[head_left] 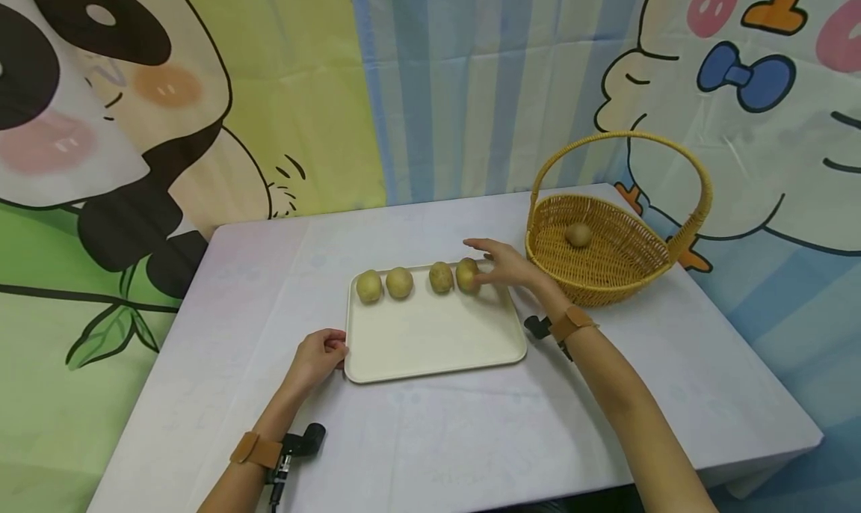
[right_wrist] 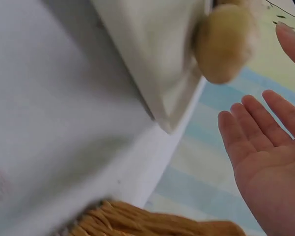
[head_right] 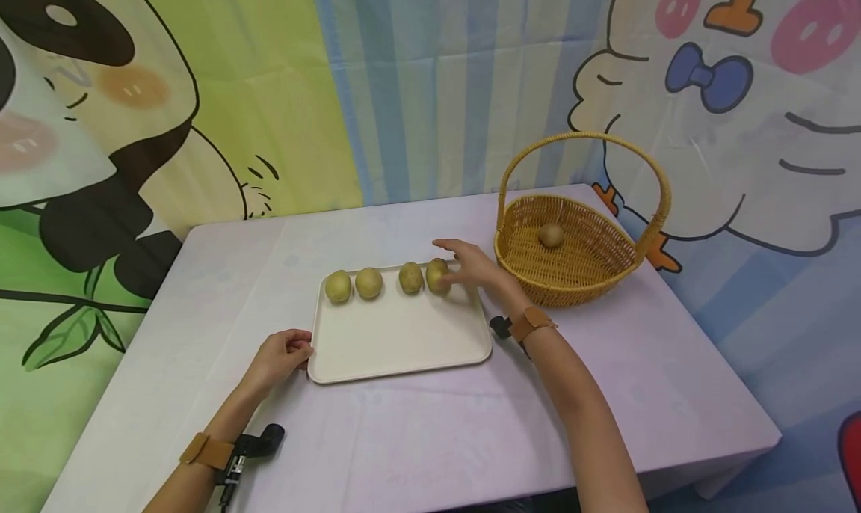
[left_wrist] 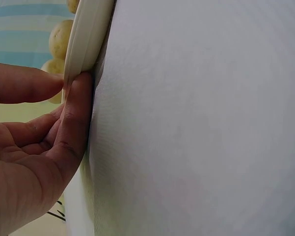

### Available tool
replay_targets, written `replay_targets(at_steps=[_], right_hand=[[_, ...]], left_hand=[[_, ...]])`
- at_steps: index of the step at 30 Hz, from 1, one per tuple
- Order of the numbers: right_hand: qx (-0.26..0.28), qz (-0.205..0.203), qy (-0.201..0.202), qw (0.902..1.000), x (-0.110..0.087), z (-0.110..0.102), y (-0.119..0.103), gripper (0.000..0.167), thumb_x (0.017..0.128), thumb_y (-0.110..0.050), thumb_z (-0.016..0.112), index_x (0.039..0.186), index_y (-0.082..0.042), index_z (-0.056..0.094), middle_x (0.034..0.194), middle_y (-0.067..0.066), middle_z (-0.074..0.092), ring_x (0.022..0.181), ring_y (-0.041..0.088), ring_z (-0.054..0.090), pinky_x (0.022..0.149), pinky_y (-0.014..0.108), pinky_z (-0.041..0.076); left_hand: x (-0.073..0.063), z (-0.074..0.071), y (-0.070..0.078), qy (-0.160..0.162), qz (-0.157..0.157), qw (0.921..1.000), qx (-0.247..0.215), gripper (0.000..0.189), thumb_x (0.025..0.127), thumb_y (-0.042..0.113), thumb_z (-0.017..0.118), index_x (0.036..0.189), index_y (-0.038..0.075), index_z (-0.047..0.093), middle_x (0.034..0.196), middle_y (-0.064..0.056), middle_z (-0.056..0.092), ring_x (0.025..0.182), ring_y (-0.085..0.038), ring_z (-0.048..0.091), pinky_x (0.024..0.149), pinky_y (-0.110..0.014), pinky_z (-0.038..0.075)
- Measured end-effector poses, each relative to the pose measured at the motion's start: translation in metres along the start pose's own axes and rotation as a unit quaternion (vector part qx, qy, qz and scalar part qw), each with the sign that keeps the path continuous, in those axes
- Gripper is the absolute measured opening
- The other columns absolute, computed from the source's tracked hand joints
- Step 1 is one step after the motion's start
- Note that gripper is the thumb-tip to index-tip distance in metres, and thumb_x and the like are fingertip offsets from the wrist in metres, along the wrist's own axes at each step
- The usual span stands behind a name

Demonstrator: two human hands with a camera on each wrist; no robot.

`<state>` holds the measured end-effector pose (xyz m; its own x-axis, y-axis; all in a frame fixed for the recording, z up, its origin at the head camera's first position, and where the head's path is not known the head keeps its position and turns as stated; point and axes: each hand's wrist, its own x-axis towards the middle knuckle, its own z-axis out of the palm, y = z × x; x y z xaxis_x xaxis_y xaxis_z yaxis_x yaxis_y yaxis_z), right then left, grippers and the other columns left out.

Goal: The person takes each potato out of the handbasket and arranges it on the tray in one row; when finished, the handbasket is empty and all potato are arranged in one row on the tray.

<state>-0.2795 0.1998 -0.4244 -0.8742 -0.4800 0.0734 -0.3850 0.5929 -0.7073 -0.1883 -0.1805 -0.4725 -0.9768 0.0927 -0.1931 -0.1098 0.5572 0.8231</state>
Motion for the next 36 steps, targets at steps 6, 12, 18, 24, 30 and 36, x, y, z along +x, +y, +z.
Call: replay_targets(at_steps=[6, 12, 18, 24, 30, 36], right_hand=[[0.055, -0.017, 0.016, 0.9982, -0.010, -0.018, -0.007, 0.073, 0.080, -0.005, 0.071, 0.142, 0.001, 0.032, 0.147, 0.018, 0.030, 0.136, 0.032, 0.026, 0.110, 0.043, 0.026], [0.127, -0.008, 0.029, 0.9915, -0.031, -0.045, -0.010, 0.066, 0.083, -0.006, 0.068, 0.140, 0.000, 0.036, 0.146, 0.019, 0.032, 0.136, 0.031, 0.028, 0.110, 0.044, 0.026], [0.141, 0.037, 0.069, 0.9869, -0.054, -0.076, -0.001, 0.059, 0.084, -0.015, 0.068, 0.137, -0.008, 0.045, 0.142, 0.012, 0.041, 0.132, 0.030, 0.036, 0.101, 0.037, 0.039], [0.133, 0.047, 0.089, 0.9860, -0.073, -0.105, 0.009, 0.055, 0.086, -0.019, 0.066, 0.136, -0.005, 0.046, 0.138, 0.017, 0.044, 0.127, 0.032, 0.041, 0.091, 0.020, 0.045], [0.101, 0.082, 0.104, 0.9861, -0.087, -0.121, 0.010, 0.051, 0.088, -0.019, 0.064, 0.135, -0.009, 0.048, 0.137, 0.012, 0.046, 0.125, 0.028, 0.044, 0.092, 0.033, 0.047], [0.106, 0.133, 0.134, 0.9764, -0.095, -0.131, 0.007, 0.058, 0.085, -0.027, 0.068, 0.135, -0.009, 0.047, 0.137, 0.015, 0.045, 0.126, 0.034, 0.040, 0.104, 0.051, 0.030]], left_hand=[[0.000, 0.000, -0.001, -0.002, -0.002, 1.0000, -0.005, 0.030, 0.084, 0.000, 0.055, 0.112, -0.010, 0.057, 0.084, -0.011, 0.056, 0.067, -0.013, 0.057, 0.058, -0.023, 0.051], [0.000, 0.001, 0.000, -0.002, -0.005, 1.0000, -0.004, 0.029, 0.084, 0.000, 0.055, 0.112, -0.010, 0.056, 0.084, -0.011, 0.056, 0.067, -0.013, 0.056, 0.058, -0.023, 0.051], [-0.001, 0.000, 0.000, -0.001, -0.006, 1.0000, 0.002, 0.030, 0.084, 0.000, 0.055, 0.112, -0.010, 0.057, 0.084, -0.011, 0.057, 0.068, -0.014, 0.057, 0.058, -0.023, 0.050], [-0.001, 0.000, 0.002, -0.003, -0.008, 0.9999, 0.005, 0.029, 0.085, 0.000, 0.056, 0.112, -0.010, 0.056, 0.085, -0.012, 0.056, 0.069, -0.014, 0.057, 0.058, -0.023, 0.051], [-0.002, -0.001, 0.002, -0.003, -0.006, 1.0000, 0.006, 0.029, 0.085, 0.001, 0.056, 0.112, -0.010, 0.056, 0.085, -0.012, 0.056, 0.069, -0.014, 0.057, 0.059, -0.023, 0.051], [-0.001, -0.001, 0.003, -0.004, -0.005, 1.0000, 0.006, 0.030, 0.085, 0.001, 0.056, 0.112, -0.010, 0.056, 0.085, -0.011, 0.056, 0.068, -0.014, 0.057, 0.059, -0.024, 0.051]])
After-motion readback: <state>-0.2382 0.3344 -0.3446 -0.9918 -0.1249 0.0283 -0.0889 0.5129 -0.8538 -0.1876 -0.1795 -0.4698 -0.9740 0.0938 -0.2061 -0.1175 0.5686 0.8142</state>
